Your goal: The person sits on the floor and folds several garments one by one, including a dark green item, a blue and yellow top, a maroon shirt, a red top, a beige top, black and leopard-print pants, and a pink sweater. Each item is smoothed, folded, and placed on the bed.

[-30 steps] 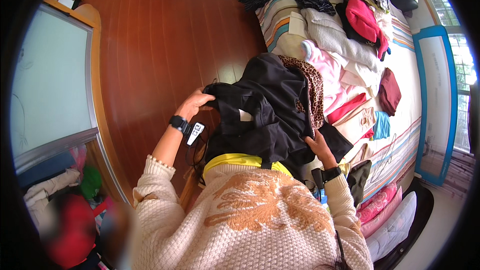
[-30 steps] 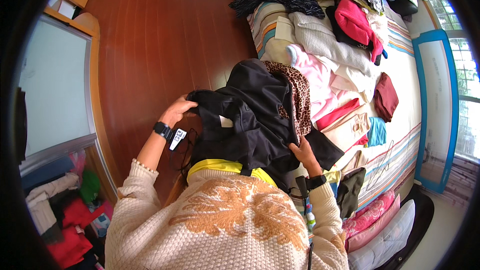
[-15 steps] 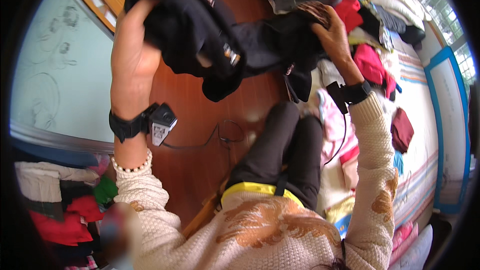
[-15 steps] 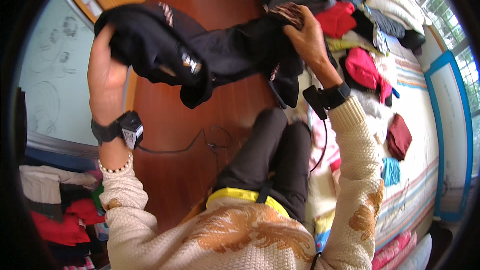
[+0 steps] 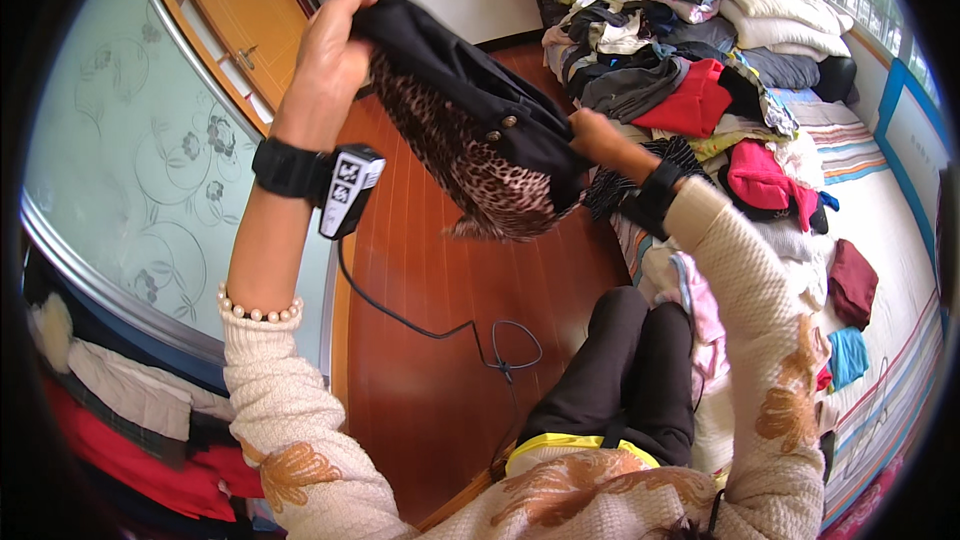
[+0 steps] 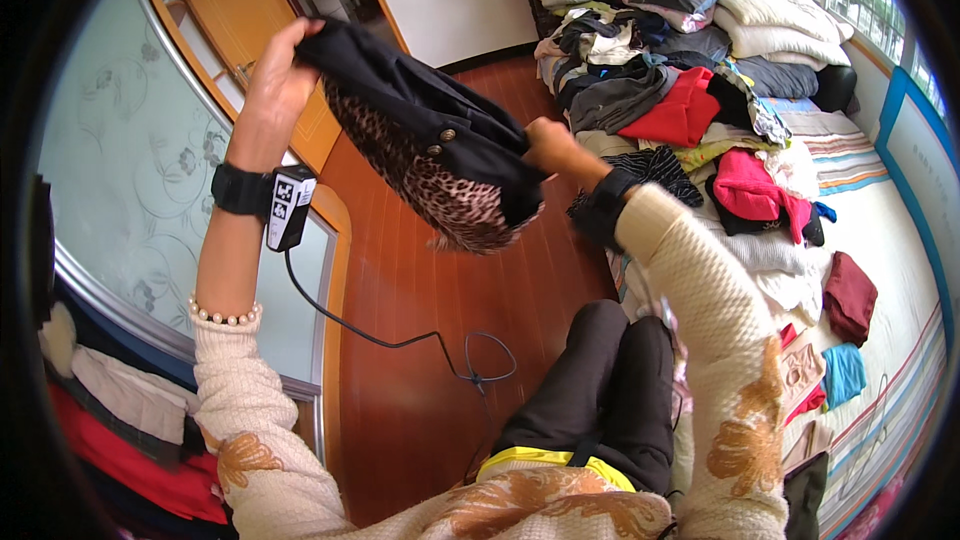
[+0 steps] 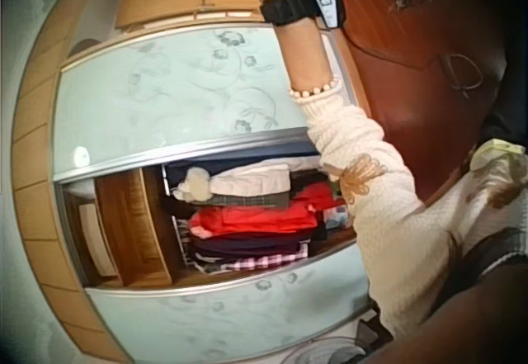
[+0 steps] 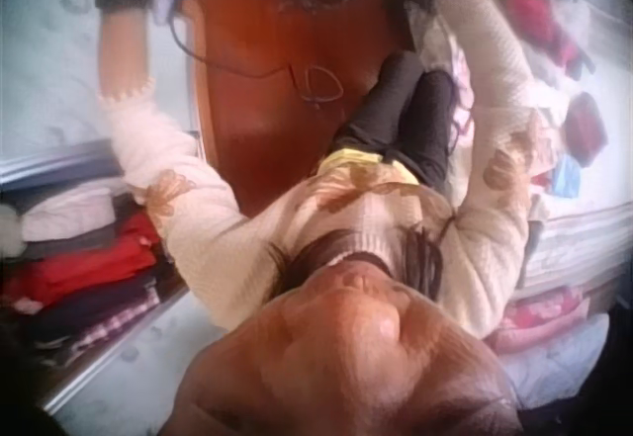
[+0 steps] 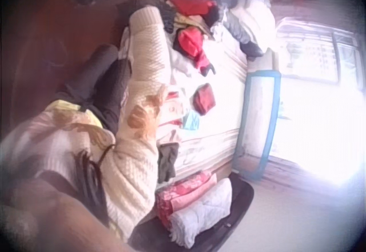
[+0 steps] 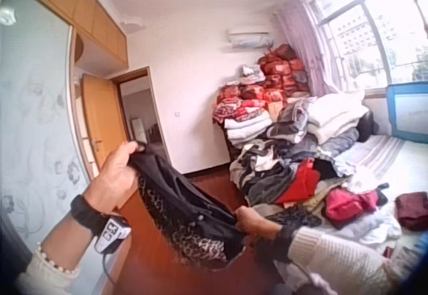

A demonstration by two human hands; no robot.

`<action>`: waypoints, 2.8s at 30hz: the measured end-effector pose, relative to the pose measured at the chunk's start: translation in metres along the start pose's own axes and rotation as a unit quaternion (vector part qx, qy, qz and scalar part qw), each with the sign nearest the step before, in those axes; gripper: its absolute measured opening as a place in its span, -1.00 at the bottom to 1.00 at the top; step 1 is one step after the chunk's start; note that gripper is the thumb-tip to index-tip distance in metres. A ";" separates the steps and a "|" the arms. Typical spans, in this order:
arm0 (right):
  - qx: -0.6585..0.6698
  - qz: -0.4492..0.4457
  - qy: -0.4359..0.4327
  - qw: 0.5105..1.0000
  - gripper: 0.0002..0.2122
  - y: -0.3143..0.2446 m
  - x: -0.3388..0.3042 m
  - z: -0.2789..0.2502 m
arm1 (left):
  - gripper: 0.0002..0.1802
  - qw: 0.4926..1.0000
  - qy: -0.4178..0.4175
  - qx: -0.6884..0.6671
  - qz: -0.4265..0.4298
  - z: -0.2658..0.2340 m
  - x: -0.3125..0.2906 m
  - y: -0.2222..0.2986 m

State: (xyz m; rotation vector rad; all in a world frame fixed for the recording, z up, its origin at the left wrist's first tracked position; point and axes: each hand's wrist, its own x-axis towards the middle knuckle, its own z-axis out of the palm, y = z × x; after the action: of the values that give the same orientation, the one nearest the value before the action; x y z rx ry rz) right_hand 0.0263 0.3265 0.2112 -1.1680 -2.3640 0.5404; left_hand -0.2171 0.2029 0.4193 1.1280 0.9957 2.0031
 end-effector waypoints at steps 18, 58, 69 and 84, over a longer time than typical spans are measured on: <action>0.040 0.066 0.038 0.996 -0.76 -0.037 0.044 -0.166 | -0.47 0.778 -0.076 0.549 -0.295 -0.095 -0.017 0.019; 0.262 -0.094 0.079 0.957 -0.69 0.000 -0.028 -0.210 | -0.62 0.837 -0.160 0.523 -0.006 -0.095 -0.028 0.021; 0.366 0.003 0.168 0.915 -0.80 0.022 -0.011 -0.174 | -0.45 0.933 -0.074 0.350 -0.045 -0.080 -0.009 -0.068; 0.421 -0.187 0.076 0.884 -0.80 -0.153 -0.042 -0.147 | -0.56 0.929 -0.264 0.170 0.193 0.087 -0.028 -0.041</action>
State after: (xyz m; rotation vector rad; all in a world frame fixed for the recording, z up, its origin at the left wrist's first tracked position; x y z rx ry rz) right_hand 0.0318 0.2277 0.4035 -0.3295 -1.7997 1.1222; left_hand -0.1211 0.2285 0.4032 2.0566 0.8933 1.6724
